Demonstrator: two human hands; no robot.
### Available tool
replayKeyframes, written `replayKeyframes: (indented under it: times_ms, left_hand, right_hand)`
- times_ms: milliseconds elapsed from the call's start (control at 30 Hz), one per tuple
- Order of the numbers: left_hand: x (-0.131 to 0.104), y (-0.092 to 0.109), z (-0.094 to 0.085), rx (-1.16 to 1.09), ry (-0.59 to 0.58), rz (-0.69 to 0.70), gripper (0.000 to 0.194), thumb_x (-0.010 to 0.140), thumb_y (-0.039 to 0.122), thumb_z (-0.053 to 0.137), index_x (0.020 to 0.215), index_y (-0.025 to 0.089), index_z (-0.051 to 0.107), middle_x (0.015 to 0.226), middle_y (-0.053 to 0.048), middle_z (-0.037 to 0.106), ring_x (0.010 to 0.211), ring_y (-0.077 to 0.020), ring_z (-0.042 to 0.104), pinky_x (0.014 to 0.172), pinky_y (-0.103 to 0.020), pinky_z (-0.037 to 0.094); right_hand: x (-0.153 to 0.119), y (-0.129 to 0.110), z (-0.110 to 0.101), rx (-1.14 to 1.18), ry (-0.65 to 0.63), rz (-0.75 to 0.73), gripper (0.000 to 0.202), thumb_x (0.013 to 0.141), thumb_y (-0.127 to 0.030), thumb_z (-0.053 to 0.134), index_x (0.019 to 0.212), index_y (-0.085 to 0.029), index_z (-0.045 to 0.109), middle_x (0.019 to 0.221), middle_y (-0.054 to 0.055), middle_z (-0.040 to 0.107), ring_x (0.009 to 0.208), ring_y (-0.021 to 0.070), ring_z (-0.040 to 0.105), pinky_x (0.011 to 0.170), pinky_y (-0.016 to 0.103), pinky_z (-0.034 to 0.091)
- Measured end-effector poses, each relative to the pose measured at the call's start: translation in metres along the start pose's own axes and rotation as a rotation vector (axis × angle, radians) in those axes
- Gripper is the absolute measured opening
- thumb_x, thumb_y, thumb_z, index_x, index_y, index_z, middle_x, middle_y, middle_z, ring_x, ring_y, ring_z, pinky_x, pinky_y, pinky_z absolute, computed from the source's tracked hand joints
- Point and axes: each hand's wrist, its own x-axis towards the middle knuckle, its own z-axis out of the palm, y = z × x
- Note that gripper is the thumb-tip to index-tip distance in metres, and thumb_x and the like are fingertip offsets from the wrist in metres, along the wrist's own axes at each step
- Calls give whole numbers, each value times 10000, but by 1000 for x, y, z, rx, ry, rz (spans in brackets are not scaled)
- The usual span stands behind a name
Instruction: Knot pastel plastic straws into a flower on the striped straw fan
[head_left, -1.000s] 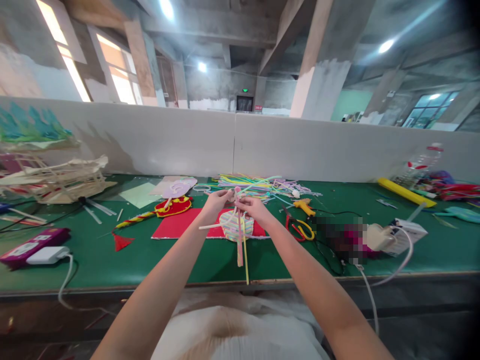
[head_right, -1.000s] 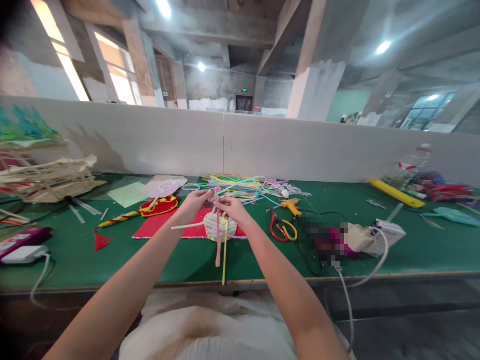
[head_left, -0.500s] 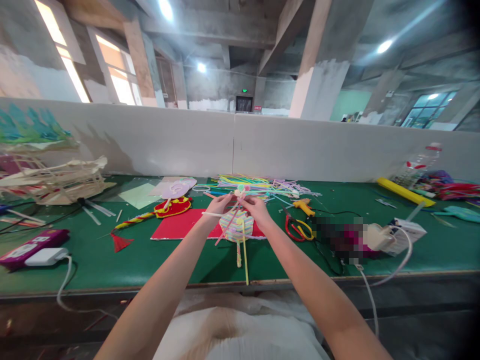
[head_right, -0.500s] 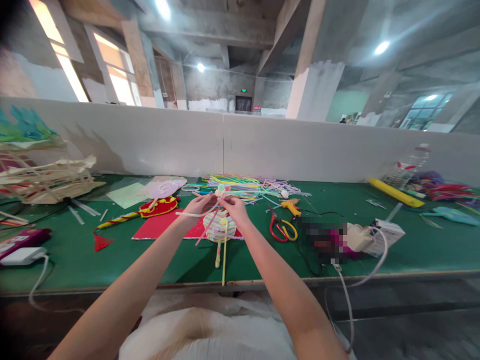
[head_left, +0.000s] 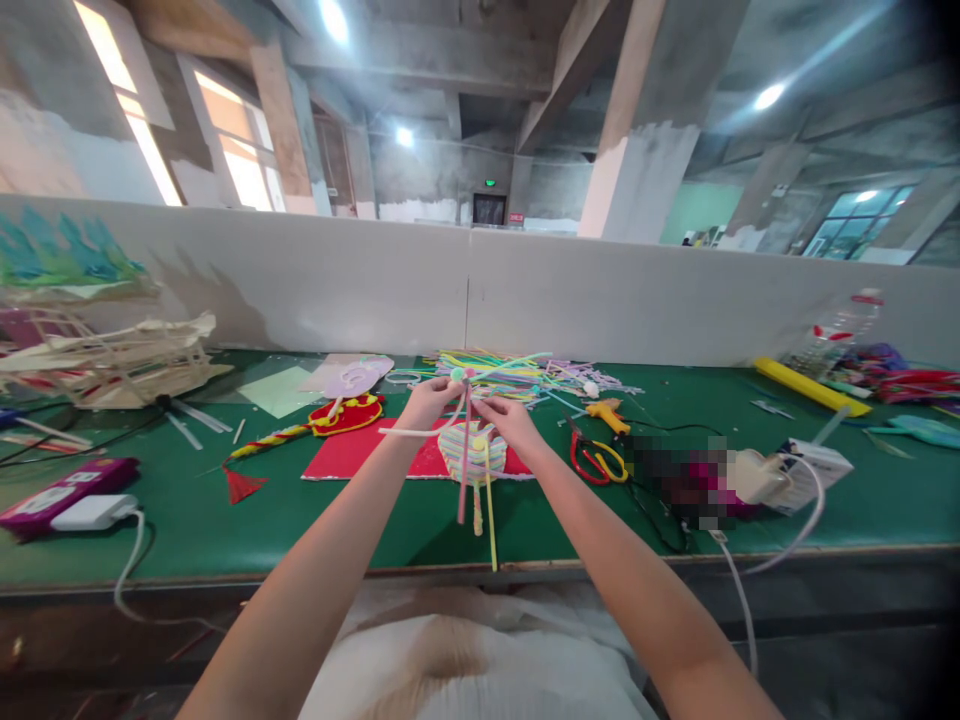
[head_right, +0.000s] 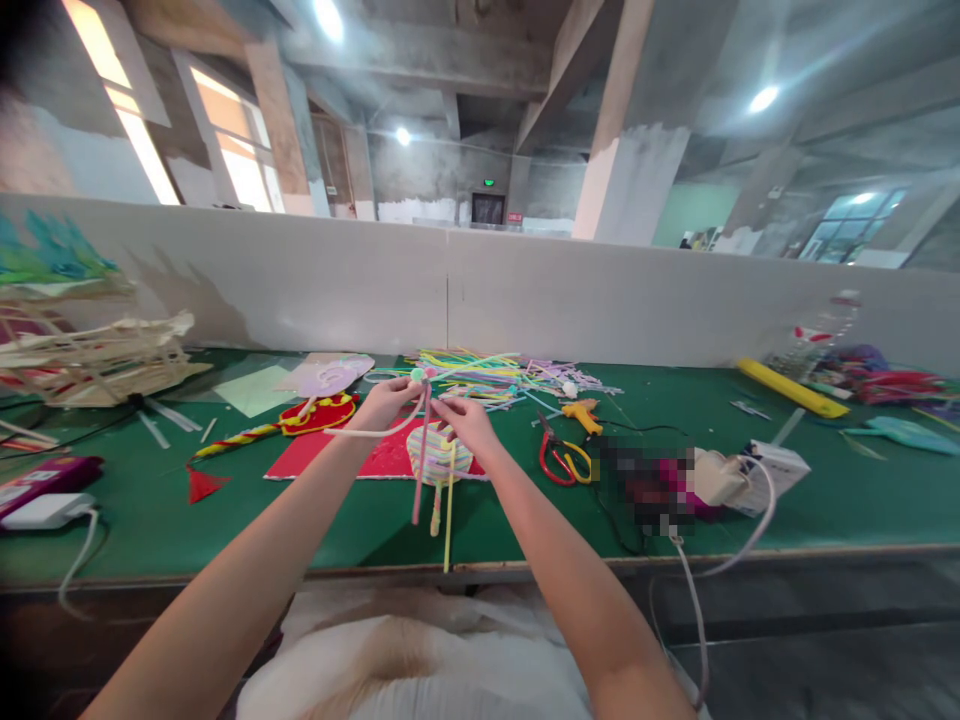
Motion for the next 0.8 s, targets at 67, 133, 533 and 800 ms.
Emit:
replayKeyframes:
  times_ms: [67,133,533,800]
  left_hand:
    - [2,2,-5,2,-17,-40,351,574,447,710,696,136,602,637,-3,600,602,-125,572,611,-252,442]
    - [4,0,-9,19,-55,-84,342,558,431,729,646,133,587,574,9,565,527,-97,533,542,-224,413]
    - [10,-72,-25,299,-225,-359,293,593,360,743,689,102,644,641,-20,621,566,-135,561,527,-253,453]
    - [11,-89,-28,345,-247,-358,290,821,315,561,1033,118,572,1011,-69,602,867,-192,593,736,-357,506]
  right_hand:
    - [-1,-2,-6,-8,16,-3,345,709,-479,605,847,-165,638,826,48,648,594,114,571,402,183,418]
    - [-2,-3,-14,-18,18,-9,345,726,-477,592,850,-158,633,833,58,656,586,110,567,406,185,426]
    - [-14,15,-48,-331,-97,60,248,702,-403,637,733,-159,676,554,-8,613,370,71,442,380,205,359]
    - [-13,43,-30,-569,-102,96,64,645,-243,690,606,-193,693,625,20,673,618,165,599,610,260,428]
